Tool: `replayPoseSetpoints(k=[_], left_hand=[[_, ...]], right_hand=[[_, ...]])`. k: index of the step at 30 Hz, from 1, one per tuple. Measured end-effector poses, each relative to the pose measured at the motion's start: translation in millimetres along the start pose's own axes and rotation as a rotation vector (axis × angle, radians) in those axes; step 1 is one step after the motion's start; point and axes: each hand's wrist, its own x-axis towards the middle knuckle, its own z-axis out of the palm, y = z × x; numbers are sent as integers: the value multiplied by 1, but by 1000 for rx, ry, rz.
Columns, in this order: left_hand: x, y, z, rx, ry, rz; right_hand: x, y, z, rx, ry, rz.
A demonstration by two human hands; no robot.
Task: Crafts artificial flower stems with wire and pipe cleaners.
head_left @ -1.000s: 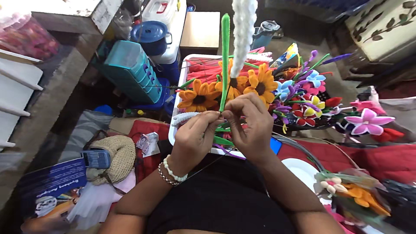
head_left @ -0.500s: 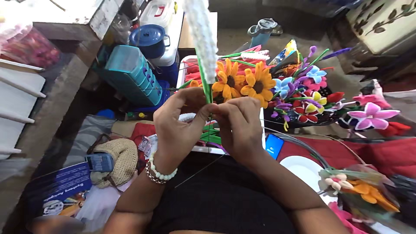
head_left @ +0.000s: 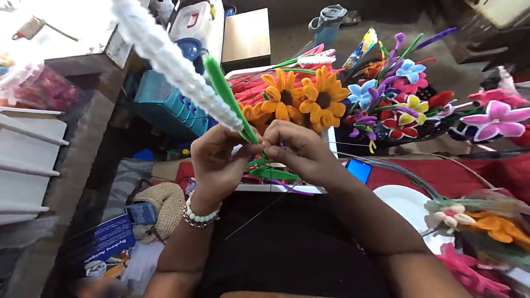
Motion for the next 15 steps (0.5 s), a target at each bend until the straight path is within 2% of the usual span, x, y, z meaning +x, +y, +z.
replayPoseSetpoints(k=[5,15], left_hand=[[8,3,-4,-48,-122,-7],[28,-4,-9,-171,-308,20]], right_hand=[[7,5,-9,197,-142,13],[9,-5,-12,139,-133,-108]])
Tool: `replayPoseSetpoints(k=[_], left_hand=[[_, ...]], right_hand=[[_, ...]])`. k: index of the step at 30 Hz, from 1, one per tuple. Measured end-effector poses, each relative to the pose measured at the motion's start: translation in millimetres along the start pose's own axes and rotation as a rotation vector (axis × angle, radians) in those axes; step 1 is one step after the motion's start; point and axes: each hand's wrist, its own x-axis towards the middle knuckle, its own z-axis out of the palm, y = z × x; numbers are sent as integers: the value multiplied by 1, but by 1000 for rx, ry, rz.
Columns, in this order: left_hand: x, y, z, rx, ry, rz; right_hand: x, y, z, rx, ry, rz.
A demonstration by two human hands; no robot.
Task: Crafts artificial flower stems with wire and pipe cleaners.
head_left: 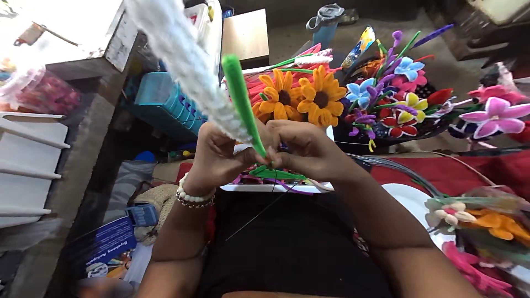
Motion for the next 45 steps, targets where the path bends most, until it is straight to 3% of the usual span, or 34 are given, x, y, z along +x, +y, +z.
replayPoseSetpoints(k=[4,10,14,17,22,26,33,39,42,45], left_hand=[[0,1,1,48,38,-2],[3,32,18,458,256,-61],[3,38,22,625,302,-6],[1,40,18,585,277,-53],[-2,26,9,372,220,-113],[-1,19,6,209,169,-94],[15,17,6,-1,18,11],[29,17,3,-273,-95,78],[32,21,2,-218,-91,108],[33,30,3,39,-5,113]], right_hand=[[-5,0,8,-77,120,-4],[-6,-19,27,-583,437,9],[-4,-16,34,-774,438,-107],[-5,-19,30,-809,379,-156],[-7,-23,14,-770,182,-134],[-7,-19,5,-668,136,-142],[1,-5,0,-77,24,-68],[12,-12,3,232,-56,-46],[14,-11,12,245,20,-67],[14,-10,17,124,153,-75]])
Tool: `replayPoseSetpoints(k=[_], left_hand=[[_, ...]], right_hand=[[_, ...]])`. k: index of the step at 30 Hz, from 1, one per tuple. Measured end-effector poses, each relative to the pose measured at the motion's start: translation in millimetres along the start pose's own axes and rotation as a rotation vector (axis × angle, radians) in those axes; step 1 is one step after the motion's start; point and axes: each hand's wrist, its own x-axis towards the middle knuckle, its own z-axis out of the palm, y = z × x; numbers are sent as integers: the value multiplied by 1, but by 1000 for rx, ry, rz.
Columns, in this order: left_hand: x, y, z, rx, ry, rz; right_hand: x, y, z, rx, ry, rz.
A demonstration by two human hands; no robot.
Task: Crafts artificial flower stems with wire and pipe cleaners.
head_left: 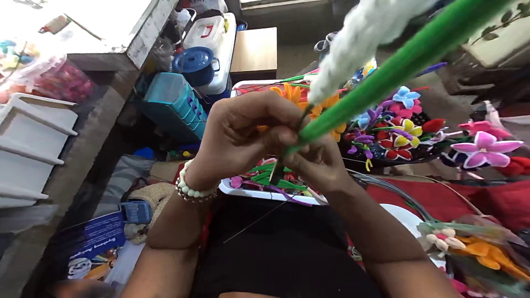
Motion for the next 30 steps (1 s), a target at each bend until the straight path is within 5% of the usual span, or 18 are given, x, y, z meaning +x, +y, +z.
replayPoseSetpoints(k=[4,10,17,24,30], left_hand=[[-9,12,7,294,202,-33],[-32,17,6,553,233,-15],[-48,8,3,193,348,-188],[-64,0,12,312,392,-105],[-63,4,12,313,407,-151]], right_hand=[[-1,2,6,-277,158,-43],[-5,15,24,-514,224,-149],[-18,11,36,-681,255,-112],[-25,17,42,-830,298,-85],[-21,10,35,-899,159,-104]])
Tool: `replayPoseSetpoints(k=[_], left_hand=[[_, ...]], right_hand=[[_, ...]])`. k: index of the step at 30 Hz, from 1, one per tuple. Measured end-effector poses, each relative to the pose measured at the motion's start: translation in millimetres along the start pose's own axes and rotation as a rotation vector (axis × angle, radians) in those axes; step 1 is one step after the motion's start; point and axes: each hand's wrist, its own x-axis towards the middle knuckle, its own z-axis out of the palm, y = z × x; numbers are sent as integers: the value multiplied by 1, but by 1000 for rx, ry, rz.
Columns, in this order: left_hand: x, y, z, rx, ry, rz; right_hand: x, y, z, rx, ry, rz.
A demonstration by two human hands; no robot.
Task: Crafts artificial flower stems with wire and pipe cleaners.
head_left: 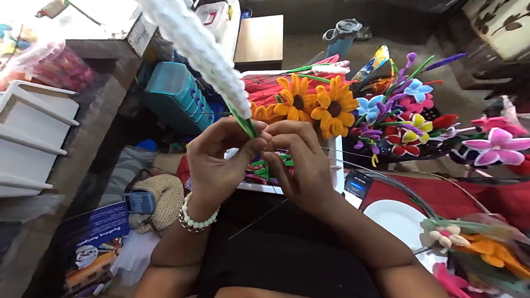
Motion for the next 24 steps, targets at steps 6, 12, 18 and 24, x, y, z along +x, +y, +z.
replayPoseSetpoints(k=[6,12,18,24], left_hand=[[4,0,-3,-54,-79,-7],[22,16,-3,123,-163,77],[32,13,-4,-4,-228,-13],[21,-3,-5,-142,-241,-72]], right_hand=[[6,8,-16,94,-128,-44],[14,6,-26,115,-118,-55],[14,13,-30,198,-105,-4],[4,12,-29,267,-96,66]])
